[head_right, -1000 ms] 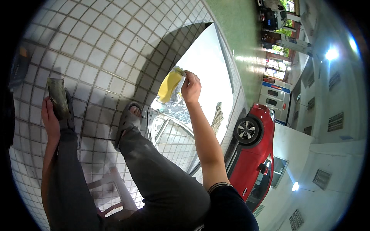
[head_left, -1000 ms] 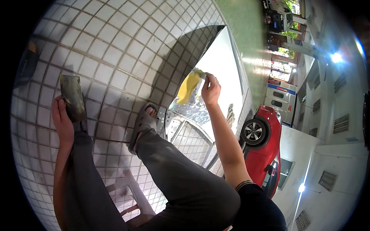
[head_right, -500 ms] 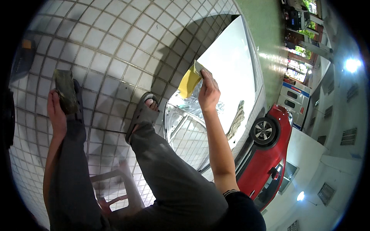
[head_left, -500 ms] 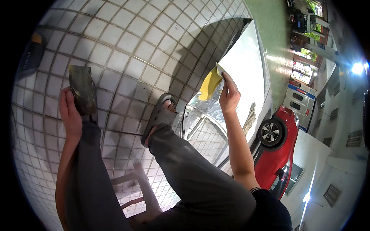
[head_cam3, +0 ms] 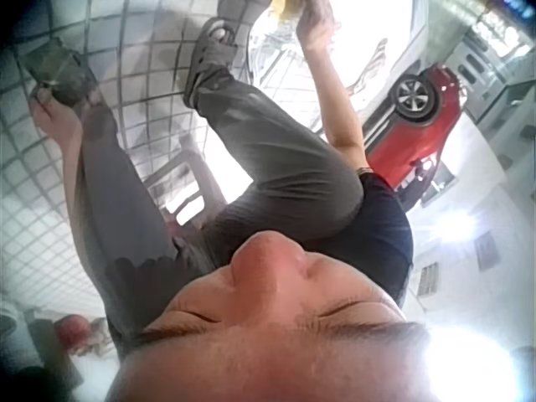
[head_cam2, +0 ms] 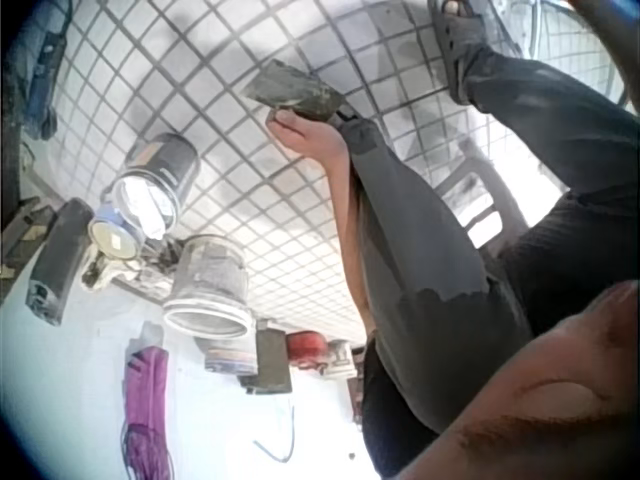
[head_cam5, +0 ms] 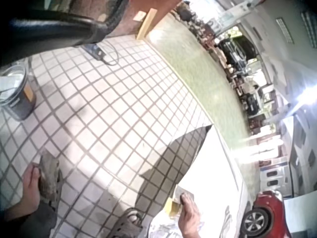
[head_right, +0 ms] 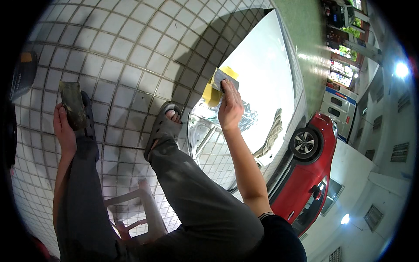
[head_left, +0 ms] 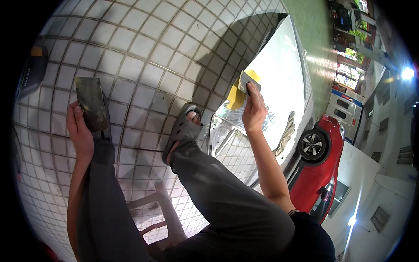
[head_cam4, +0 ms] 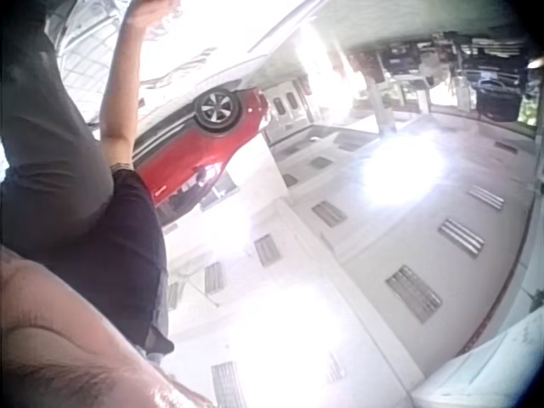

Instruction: The person applies a yellow body filler to a white car door panel using a spreader. They repeatedly scoop the filler from a small container and spread it onto the surface of the door, smoothing it out in sections.

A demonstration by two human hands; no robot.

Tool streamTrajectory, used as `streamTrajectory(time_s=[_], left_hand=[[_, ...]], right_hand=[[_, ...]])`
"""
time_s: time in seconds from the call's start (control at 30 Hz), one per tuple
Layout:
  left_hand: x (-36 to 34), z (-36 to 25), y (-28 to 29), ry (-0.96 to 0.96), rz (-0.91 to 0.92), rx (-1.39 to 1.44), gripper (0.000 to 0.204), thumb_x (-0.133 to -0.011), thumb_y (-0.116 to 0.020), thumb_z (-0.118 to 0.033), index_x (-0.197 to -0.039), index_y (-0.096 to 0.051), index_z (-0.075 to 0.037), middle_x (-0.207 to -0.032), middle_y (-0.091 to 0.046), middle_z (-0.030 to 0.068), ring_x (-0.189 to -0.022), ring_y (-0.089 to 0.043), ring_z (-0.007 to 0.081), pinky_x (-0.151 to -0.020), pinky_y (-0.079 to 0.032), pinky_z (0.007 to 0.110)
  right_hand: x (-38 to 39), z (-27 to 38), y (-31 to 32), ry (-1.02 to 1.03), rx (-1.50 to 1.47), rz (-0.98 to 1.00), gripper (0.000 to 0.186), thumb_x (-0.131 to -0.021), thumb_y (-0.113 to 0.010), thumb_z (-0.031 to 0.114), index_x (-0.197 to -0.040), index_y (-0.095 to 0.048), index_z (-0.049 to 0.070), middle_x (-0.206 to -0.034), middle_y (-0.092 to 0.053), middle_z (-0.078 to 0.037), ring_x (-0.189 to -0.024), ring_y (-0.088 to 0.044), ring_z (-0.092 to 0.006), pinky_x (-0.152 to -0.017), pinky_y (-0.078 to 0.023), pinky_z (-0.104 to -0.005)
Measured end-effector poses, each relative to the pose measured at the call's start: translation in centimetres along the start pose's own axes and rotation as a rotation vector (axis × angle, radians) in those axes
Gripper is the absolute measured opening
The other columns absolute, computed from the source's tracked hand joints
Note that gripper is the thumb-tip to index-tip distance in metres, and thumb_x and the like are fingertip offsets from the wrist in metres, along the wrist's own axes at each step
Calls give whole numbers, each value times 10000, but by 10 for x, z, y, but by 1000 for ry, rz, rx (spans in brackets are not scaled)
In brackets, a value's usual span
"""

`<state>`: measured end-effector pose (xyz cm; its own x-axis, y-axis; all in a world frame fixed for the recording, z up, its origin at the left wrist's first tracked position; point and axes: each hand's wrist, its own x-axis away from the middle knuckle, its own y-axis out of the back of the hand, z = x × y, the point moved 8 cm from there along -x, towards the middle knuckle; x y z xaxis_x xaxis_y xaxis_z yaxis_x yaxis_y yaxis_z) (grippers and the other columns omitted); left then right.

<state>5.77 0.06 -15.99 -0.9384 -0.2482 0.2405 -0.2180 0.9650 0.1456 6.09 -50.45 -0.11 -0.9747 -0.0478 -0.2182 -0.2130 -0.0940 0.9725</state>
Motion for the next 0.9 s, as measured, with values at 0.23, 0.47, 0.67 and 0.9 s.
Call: streamTrajectory(time_s=[0.23,0.47,0.67,0.9], left_hand=[[-1,11,3,26,-2,-34,370,-1113,-396,-296,-1262,-553,3,-1117,-604,51,-1041,-535,125,-965,-412,260],[-6,1,-2,-1,27,2,347,-1116,-376,-270,-1219,-559,5,-1072,-620,54,-979,-563,135,-939,-423,265],[-3,5,2,5,13,1,346,-1115,-377,-269,-1220,-560,5,-1086,-614,51,-994,-546,129,-933,-418,262],[0,6,3,17,-14,-5,351,-1110,-401,-279,-1232,-565,5,-1085,-605,51,-1003,-529,127,-943,-413,259]], right_hand=[[18,7,-3,-14,-4,4,411,-876,-553,-79,-1236,-682,73,-1264,-684,-136,-1208,-638,-321,-1013,-512,-416],[33,14,-7,-44,-43,-1,343,-910,-588,-32,-1223,-689,66,-1245,-690,-153,-1209,-639,-326,-1020,-507,-416],[42,23,-4,-11,-49,13,312,-912,-590,-39,-1196,-693,39,-1235,-693,-166,-1195,-645,-348,-999,-516,-412],[56,29,-5,-14,-61,21,326,-909,-585,-55,-1205,-684,36,-1242,-690,-167,-1198,-643,-351,-1002,-513,-419]])
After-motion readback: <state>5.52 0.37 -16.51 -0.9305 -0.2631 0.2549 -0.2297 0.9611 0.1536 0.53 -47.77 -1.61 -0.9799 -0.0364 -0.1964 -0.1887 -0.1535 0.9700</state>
